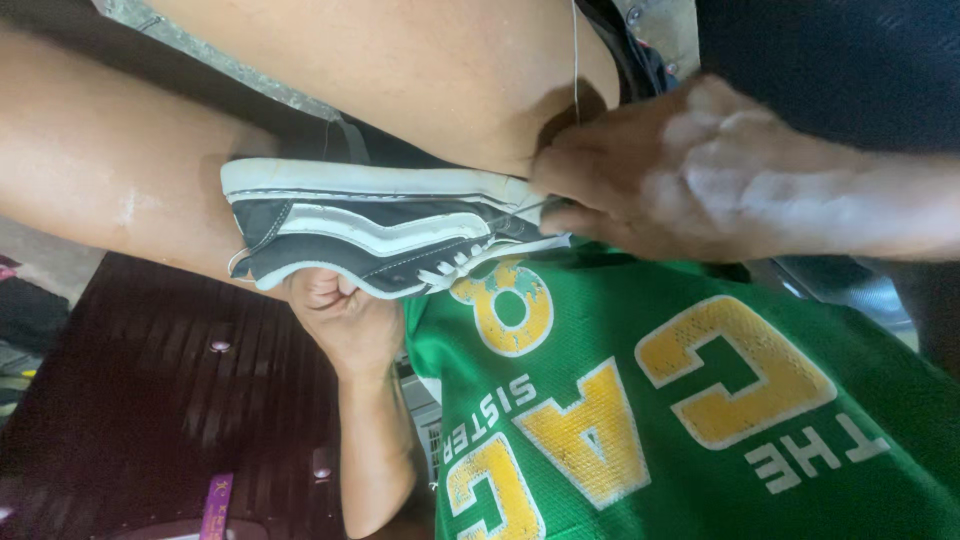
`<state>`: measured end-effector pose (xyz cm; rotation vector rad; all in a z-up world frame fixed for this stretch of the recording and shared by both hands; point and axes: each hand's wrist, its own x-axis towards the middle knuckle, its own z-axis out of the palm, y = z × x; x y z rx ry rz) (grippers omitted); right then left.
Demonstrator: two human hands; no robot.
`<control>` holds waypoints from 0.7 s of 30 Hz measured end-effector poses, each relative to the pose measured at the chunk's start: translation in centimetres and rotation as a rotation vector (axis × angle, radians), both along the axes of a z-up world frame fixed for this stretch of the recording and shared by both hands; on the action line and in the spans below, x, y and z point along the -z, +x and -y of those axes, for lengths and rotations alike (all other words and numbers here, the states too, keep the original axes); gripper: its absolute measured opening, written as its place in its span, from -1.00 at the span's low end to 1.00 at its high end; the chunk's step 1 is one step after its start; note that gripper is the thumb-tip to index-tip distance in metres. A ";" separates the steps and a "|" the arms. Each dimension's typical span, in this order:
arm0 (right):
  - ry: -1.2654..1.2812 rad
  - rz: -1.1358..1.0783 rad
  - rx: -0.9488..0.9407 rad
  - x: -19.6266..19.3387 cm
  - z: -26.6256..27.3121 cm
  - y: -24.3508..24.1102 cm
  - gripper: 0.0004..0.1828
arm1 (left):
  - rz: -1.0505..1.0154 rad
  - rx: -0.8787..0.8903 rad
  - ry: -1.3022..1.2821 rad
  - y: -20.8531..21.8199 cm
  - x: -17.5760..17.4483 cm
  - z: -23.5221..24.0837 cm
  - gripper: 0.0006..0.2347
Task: The person holds a black and white sneaker on their lap and uses a needle and thread to stitch along the sole edge. They repeatedly push the needle through the shoe and pull the thread tight, working on the same section throughout the clip.
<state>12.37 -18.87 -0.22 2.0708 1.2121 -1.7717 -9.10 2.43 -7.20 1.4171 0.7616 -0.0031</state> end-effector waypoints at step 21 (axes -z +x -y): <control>0.706 -0.376 0.783 2.6 -1.4 -2.4 -0.68 | -0.186 0.609 0.256 4.7 -4.3 -2.1 -0.82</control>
